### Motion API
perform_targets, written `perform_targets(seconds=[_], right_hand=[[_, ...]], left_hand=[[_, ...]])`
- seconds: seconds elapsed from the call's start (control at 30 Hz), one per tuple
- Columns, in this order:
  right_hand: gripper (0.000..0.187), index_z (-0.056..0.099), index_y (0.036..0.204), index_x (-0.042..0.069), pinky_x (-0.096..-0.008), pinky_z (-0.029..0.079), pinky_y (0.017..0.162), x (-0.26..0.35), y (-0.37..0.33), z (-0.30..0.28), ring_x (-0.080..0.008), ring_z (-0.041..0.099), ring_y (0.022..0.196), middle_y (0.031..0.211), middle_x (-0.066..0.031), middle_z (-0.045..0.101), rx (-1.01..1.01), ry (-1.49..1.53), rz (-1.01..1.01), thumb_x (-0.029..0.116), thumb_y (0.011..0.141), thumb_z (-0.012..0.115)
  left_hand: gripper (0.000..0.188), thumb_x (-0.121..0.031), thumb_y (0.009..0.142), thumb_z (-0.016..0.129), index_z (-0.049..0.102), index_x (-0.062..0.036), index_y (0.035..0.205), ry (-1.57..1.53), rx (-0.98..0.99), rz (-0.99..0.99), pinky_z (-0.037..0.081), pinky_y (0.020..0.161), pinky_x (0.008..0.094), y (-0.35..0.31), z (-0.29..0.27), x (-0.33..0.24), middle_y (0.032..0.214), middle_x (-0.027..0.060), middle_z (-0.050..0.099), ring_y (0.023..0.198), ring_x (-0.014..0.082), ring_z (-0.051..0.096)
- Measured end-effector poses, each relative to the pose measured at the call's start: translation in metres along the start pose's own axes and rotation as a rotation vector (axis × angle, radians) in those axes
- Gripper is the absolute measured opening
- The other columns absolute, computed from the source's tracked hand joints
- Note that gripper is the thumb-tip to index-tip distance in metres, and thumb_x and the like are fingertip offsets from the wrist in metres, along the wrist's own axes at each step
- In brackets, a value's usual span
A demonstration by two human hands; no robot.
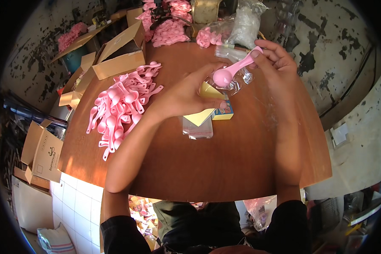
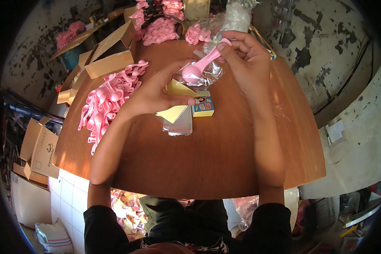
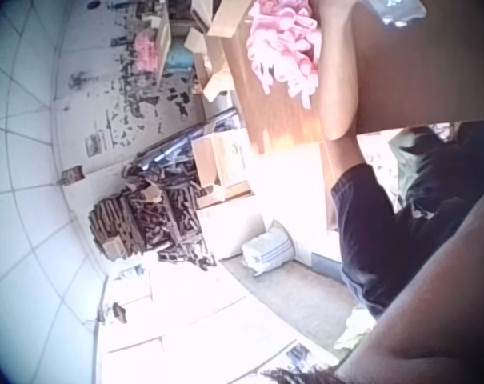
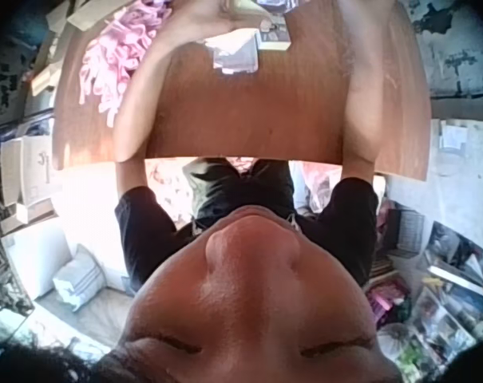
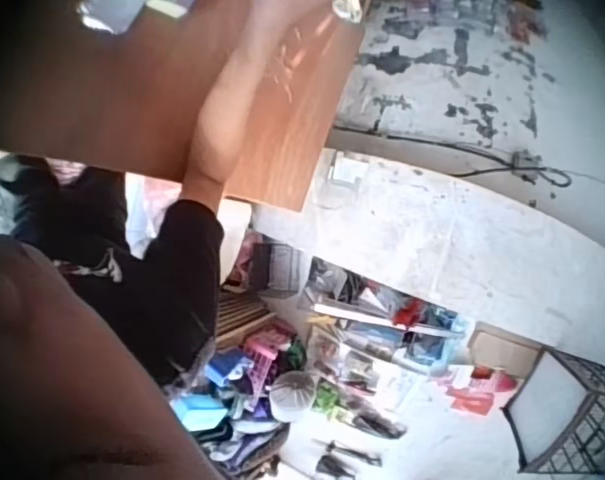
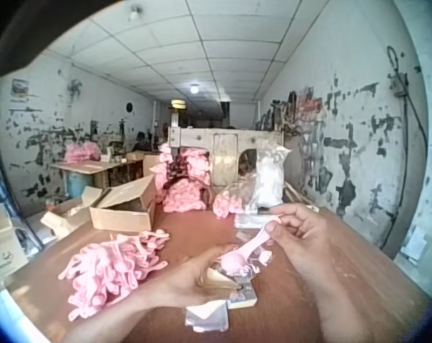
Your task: The person repeatedly picks pink plastic spoons from a pile, places each into a small clear plastic bag, and seals the bag. They then affix a yellow sticky note to the bag and set it aside. This cycle is repeated multiple times throughout the clip.
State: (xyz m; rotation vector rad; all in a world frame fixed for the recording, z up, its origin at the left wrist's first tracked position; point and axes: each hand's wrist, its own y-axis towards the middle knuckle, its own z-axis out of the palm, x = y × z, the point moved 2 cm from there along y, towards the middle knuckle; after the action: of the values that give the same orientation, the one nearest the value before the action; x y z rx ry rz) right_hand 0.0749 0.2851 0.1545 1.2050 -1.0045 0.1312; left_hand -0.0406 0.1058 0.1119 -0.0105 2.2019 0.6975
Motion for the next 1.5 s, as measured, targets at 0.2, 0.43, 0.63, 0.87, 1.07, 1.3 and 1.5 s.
perform_targets(seconds=[0.2,0.43,0.63,0.87,1.07,1.3,1.5], right_hand=[[0.019,0.067,0.102,-0.002,-0.0226,0.051,0.07,-0.009,-0.009,0.019,-0.0097,0.066,0.079,0.088,-0.0085,0.071,0.101,-0.136,-0.039,0.007,0.086,0.073],[0.014,0.073,0.087,0.001,-0.0335,0.052,0.078,0.005,-0.011,0.022,-0.0225,0.067,0.088,0.089,-0.0101,0.069,0.152,-0.503,-0.356,0.008,0.075,0.077],[0.015,0.073,0.085,0.003,-0.0367,0.052,0.072,0.01,-0.021,0.024,-0.0274,0.066,0.079,0.085,-0.0099,0.067,0.323,-0.735,-0.328,0.015,0.077,0.074],[0.009,0.071,0.078,0.0,-0.0382,0.051,0.067,-0.017,-0.039,0.043,-0.0295,0.065,0.074,0.083,-0.0112,0.067,0.686,-0.722,-0.21,0.007,0.076,0.065],[0.008,0.063,0.068,-0.002,-0.0356,0.05,0.062,-0.027,-0.05,0.061,-0.0275,0.064,0.068,0.074,-0.0124,0.064,0.906,-0.654,-0.096,0.002,0.064,0.068],[0.008,0.067,0.071,-0.002,-0.0271,0.049,0.06,-0.039,-0.052,0.051,-0.0136,0.061,0.062,0.065,-0.0082,0.064,0.665,-0.318,0.019,0.004,0.067,0.072],[0.007,0.069,0.087,-0.001,-0.0268,0.05,0.067,-0.036,-0.11,0.044,-0.0137,0.063,0.075,0.085,-0.0106,0.067,0.504,-0.331,0.041,0.001,0.08,0.07]], left_hand=[[0.059,-0.02,0.092,0.07,0.042,-0.0018,0.141,-0.178,-0.006,-0.053,0.048,0.092,0.0284,0.003,0.0,0.007,0.12,0.007,0.061,0.108,0.012,0.058],[0.053,-0.014,0.094,0.066,0.043,-0.0027,0.14,-0.125,-0.039,0.002,0.052,0.083,0.0279,0.001,0.006,-0.003,0.11,0.007,0.065,0.095,0.0114,0.063],[0.06,-0.015,0.088,0.071,0.043,-0.0024,0.14,0.087,-0.029,-0.032,0.053,0.066,0.0292,-0.022,0.017,-0.013,0.086,0.01,0.07,0.072,0.0143,0.067],[0.063,-0.013,0.088,0.07,0.039,-0.0002,0.142,0.122,0.073,-0.202,0.041,0.052,0.0312,-0.065,0.028,0.004,0.065,0.0091,0.059,0.051,0.0136,0.052],[0.065,-0.012,0.088,0.071,0.038,0.0,0.142,0.074,0.135,-0.254,0.046,0.056,0.0323,-0.096,0.036,0.014,0.069,0.0101,0.064,0.057,0.0147,0.06],[0.064,-0.01,0.09,0.069,0.038,-0.0035,0.146,-0.115,0.148,-0.236,0.048,0.066,0.0281,-0.115,0.038,0.031,0.077,0.0057,0.066,0.07,0.0088,0.059],[0.062,-0.009,0.091,0.067,0.038,-0.0044,0.146,-0.247,0.122,-0.286,0.051,0.079,0.0277,-0.121,0.043,0.037,0.116,0.0098,0.062,0.097,0.013,0.062]])
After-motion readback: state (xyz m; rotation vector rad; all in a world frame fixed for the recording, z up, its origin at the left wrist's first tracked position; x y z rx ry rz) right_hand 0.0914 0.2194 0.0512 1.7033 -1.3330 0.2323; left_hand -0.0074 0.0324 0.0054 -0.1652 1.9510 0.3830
